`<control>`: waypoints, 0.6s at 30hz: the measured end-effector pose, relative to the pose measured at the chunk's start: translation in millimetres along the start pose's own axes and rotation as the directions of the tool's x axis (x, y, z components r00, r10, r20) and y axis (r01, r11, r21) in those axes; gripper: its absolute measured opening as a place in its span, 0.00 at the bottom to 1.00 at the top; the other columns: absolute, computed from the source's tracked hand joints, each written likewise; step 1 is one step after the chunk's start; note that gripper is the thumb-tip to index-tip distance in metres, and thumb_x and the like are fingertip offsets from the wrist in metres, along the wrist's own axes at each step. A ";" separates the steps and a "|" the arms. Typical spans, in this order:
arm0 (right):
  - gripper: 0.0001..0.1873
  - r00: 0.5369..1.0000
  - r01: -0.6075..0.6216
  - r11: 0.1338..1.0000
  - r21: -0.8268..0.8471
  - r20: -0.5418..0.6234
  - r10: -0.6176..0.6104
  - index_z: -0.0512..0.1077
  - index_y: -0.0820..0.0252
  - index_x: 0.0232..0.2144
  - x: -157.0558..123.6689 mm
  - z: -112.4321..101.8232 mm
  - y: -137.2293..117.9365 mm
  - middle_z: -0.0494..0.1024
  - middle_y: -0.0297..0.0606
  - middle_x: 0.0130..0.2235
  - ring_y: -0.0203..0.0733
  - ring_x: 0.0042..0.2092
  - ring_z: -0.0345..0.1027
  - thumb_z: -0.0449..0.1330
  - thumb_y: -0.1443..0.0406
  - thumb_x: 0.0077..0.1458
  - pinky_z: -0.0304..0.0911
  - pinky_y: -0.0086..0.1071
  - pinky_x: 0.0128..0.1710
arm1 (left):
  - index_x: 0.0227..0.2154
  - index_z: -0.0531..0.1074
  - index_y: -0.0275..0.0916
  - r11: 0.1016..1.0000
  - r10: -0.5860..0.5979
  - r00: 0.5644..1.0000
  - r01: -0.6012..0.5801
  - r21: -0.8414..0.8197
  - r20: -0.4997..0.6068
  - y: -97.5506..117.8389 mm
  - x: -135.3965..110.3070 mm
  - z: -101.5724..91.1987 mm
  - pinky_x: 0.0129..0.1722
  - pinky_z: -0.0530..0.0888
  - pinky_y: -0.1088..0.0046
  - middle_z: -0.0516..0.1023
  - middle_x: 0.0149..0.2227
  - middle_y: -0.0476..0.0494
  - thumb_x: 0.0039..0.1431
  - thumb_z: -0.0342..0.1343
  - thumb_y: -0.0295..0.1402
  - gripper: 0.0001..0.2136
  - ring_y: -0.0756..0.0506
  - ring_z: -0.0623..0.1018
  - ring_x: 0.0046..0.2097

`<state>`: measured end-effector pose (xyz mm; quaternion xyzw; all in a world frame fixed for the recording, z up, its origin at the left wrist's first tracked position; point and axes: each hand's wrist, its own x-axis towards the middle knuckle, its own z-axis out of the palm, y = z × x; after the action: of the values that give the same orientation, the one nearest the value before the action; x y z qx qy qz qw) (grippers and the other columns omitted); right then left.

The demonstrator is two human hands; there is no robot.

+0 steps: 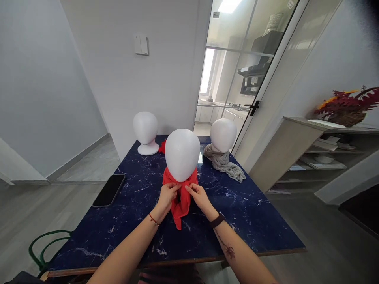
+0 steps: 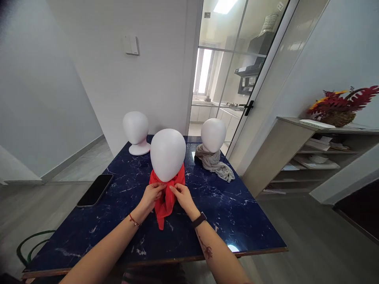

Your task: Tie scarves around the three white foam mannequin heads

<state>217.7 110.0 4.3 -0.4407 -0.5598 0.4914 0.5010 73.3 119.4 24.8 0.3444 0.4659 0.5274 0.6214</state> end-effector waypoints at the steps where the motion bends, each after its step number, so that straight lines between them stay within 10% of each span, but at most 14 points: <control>1: 0.24 1.000 0.005 1.000 0.004 -0.021 -0.005 0.59 0.59 0.18 -0.1 -2.0 1.4 0.56 0.27 0.20 0.31 0.24 0.47 0.59 0.47 0.47 0.45 0.28 0.24 | 0.17 0.68 0.35 1.000 0.014 1.000 -0.014 -0.024 -0.004 0.2 -0.1 -1.5 0.16 0.43 0.78 0.55 0.11 0.59 0.31 0.67 0.37 0.15 0.59 0.51 0.14; 8: 0.24 0.954 -0.032 0.999 -0.018 -0.300 0.025 0.66 0.61 0.19 1.4 -18.9 16.4 0.61 0.29 0.21 0.33 0.25 0.51 0.57 0.46 0.49 0.51 0.27 0.25 | 0.23 0.69 0.35 0.982 0.110 0.986 -0.127 -0.142 -0.121 1.9 3.1 -20.4 0.17 0.50 0.81 0.61 0.17 0.58 0.35 0.65 0.38 0.15 0.59 0.55 0.17; 14: 0.26 0.965 -0.051 0.998 -0.048 -0.260 0.037 0.72 0.63 0.23 -0.3 -13.3 13.6 0.73 0.36 0.26 0.39 0.30 0.64 0.59 0.44 0.47 0.60 0.30 0.30 | 0.23 0.71 0.34 0.993 0.116 0.987 -0.113 0.036 -0.110 -0.7 -4.9 -20.6 0.17 0.51 0.79 0.62 0.17 0.56 0.39 0.65 0.43 0.17 0.57 0.57 0.18; 18: 0.24 0.987 -0.146 0.959 0.243 -0.032 0.158 0.73 0.61 0.37 -8.2 -3.1 -0.8 0.78 0.41 0.40 0.45 0.40 0.72 0.68 0.52 0.41 0.66 0.35 0.40 | 0.21 0.71 0.35 0.977 0.164 0.986 -0.159 0.142 -0.023 1.0 -13.1 -16.9 0.25 0.64 0.76 0.72 0.22 0.50 0.38 0.66 0.43 0.16 0.52 0.68 0.24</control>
<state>221.8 102.1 4.2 -0.4310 -0.4479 0.5810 0.5255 56.9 105.7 22.9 0.4146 0.4828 0.5481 0.5428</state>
